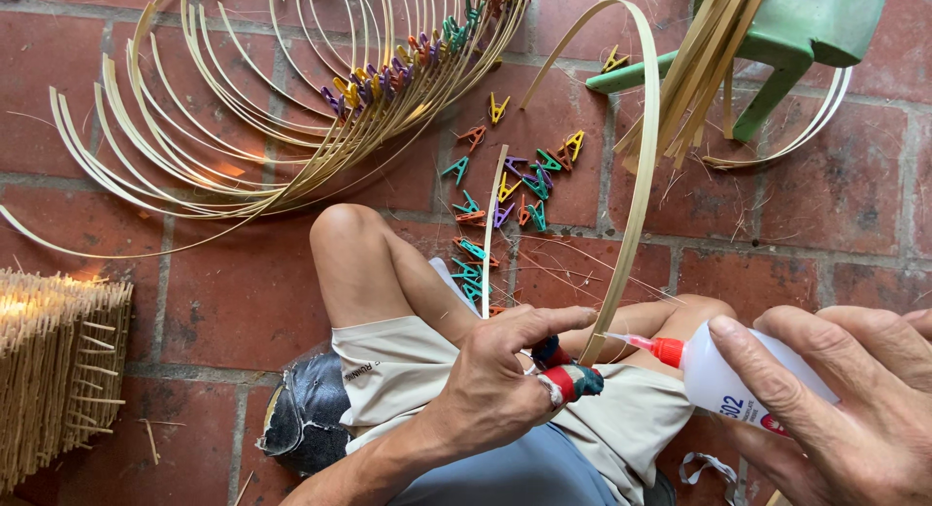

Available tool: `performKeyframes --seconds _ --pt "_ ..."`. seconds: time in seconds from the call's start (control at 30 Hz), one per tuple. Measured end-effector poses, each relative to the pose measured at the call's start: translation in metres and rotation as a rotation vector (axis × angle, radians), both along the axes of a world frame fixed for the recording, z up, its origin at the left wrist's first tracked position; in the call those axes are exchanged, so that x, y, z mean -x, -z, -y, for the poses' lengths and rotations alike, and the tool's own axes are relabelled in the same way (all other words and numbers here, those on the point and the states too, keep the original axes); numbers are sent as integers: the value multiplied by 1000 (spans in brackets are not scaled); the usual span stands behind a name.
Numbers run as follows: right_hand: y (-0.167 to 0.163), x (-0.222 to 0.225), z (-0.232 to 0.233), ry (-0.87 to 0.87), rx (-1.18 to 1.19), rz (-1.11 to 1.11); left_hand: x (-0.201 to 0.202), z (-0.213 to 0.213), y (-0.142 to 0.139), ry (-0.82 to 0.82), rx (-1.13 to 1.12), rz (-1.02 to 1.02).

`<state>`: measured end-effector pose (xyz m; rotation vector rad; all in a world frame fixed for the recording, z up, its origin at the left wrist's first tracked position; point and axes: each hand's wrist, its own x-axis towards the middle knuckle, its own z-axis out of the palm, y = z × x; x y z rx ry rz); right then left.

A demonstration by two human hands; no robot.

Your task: The person sits on a tiled floor and assembles thin bamboo strips into circular shapes. They apply glue to the ends of the strips, join them, and secure the joints with colorful clothespins. The person repeatedly picks up strips, applies glue, and clips them to form a growing stack of finished circles.

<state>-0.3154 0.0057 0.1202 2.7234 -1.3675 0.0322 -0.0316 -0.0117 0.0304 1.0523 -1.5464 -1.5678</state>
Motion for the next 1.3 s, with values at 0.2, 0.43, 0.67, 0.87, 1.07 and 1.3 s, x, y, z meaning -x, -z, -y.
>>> performKeyframes --seconds 0.2,0.43,0.67,0.87,1.07,1.3 --pt "2 -7 1 17 9 33 0 3 -4 19 -11 -11" --pt "4 -10 0 11 45 93 1 4 -2 27 -7 -48" --pt "36 13 14 -46 40 205 -1 4 4 -8 -271 -65" --pt "163 34 14 437 -48 808 -7 6 13 -35 -136 -25" --pt "353 74 59 860 -79 1155 -19 -4 16 -90 -185 2" --pt "443 79 54 1041 7 1369 -22 -13 26 -241 -332 -23"
